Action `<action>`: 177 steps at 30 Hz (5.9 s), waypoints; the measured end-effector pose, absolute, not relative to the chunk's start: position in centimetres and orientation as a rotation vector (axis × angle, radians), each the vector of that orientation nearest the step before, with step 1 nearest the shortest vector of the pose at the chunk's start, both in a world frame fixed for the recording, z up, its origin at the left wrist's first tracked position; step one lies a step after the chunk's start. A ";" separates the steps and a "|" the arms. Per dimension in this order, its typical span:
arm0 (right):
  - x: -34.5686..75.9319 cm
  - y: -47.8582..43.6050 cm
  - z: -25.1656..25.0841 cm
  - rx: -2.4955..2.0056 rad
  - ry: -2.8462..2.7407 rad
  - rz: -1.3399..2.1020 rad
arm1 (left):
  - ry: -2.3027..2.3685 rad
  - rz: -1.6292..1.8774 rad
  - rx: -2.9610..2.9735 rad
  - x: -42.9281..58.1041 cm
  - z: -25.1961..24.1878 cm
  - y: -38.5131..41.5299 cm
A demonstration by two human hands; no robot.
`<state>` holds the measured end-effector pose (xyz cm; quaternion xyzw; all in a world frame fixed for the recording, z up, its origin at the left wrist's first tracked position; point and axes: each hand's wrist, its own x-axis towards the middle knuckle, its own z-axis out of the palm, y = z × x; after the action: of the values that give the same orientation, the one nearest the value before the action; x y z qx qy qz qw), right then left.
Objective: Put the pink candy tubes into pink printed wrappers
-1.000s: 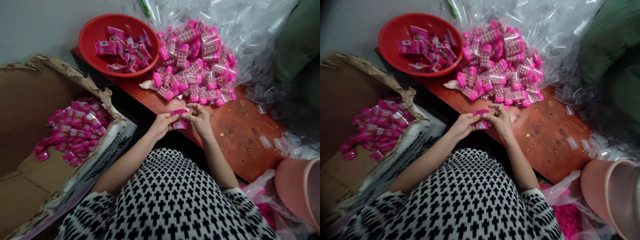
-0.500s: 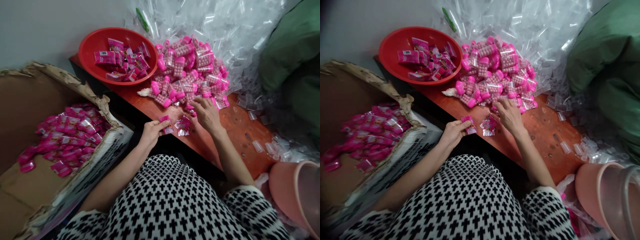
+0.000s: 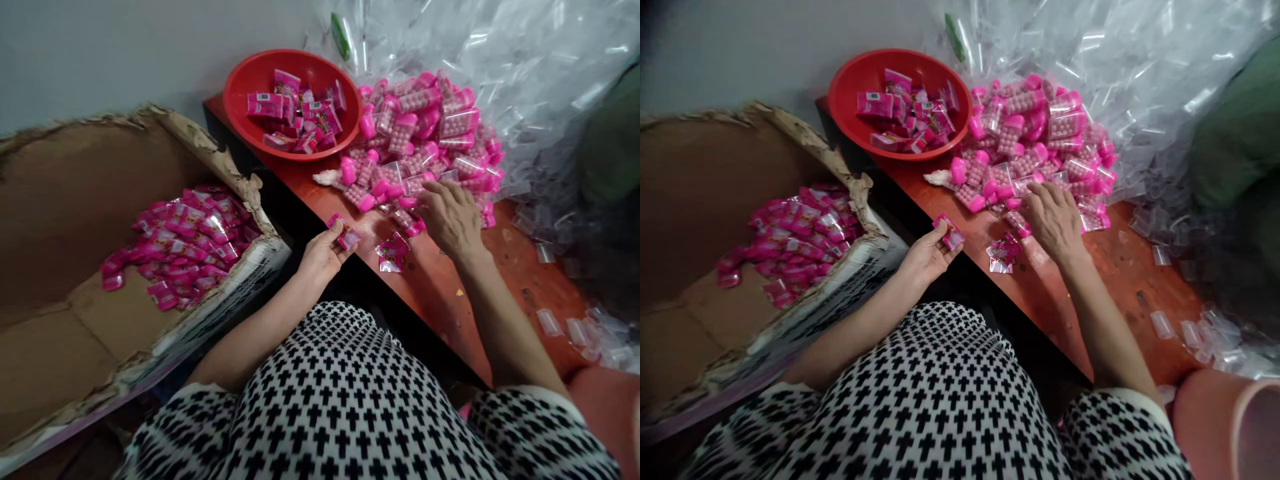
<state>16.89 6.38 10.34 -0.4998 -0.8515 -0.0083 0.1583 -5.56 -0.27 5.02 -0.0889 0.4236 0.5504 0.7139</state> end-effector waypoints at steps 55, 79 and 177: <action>7.3 -2.9 3.7 -1.184 -0.846 1.424 | 1.040 1.168 0.562 -4.5 4.8 0.4; 7.8 -3.5 3.7 -1.240 -1.103 1.244 | 0.937 1.087 0.481 -4.3 5.1 -0.5; 7.1 -2.8 6.5 -1.123 -0.892 1.466 | 0.962 1.493 0.326 -8.7 8.3 -3.3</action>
<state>7.09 -2.78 6.50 -0.4682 -0.3717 0.6112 0.5186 -8.68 -3.26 8.28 0.1417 0.4183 0.6492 0.6193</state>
